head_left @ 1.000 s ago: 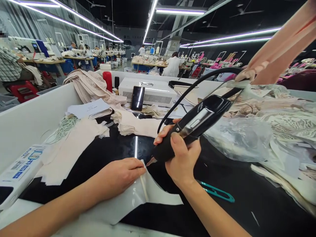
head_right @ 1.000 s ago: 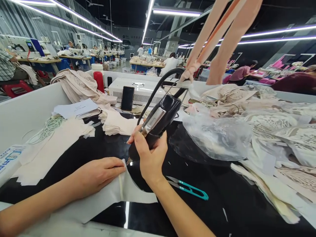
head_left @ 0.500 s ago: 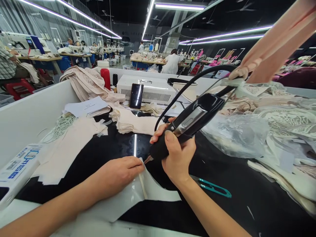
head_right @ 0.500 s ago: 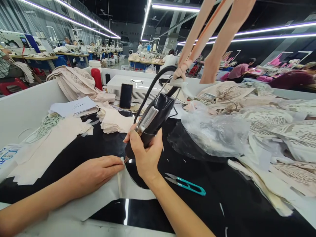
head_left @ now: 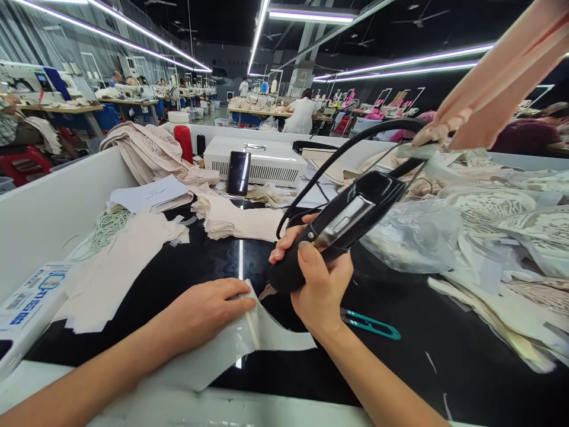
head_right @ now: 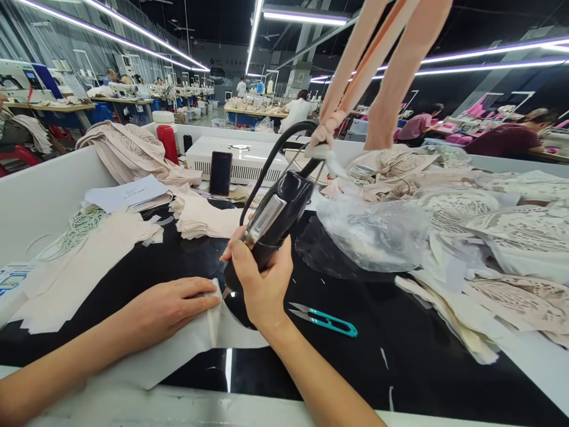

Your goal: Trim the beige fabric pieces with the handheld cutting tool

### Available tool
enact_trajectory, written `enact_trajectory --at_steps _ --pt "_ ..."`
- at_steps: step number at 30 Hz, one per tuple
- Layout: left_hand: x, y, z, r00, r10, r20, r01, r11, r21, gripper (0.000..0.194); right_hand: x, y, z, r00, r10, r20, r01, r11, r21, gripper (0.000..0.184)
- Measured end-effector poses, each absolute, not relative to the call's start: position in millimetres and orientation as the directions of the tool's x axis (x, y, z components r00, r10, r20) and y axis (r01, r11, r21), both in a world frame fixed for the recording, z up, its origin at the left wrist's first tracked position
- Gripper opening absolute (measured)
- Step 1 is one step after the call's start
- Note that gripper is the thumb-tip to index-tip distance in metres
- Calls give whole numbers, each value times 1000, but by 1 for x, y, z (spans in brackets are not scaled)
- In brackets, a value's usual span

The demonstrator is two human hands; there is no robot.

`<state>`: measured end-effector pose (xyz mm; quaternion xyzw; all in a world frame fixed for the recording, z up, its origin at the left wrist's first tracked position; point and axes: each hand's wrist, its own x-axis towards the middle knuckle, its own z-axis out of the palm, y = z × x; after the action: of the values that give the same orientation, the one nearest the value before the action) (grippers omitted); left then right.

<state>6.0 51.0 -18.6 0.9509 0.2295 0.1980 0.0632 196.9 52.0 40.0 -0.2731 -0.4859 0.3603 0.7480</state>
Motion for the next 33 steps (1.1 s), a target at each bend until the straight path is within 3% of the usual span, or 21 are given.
enact_trajectory --at_steps 13,16,22,33 --pt "4 52 -15 835 392 386 372 -919 128 31 202 48 47 277 795 540 -243 602 -761 26" --pt "9 49 -6 828 393 399 354 -919 172 28 206 43 49 279 789 548 -236 609 -757 27" --pt "20 42 0 838 465 284 373 -870 324 27 205 42 46 305 799 519 -222 589 -777 28" --pt "13 34 0 830 491 264 389 -849 357 29 199 39 43 277 808 521 -228 582 -781 26"
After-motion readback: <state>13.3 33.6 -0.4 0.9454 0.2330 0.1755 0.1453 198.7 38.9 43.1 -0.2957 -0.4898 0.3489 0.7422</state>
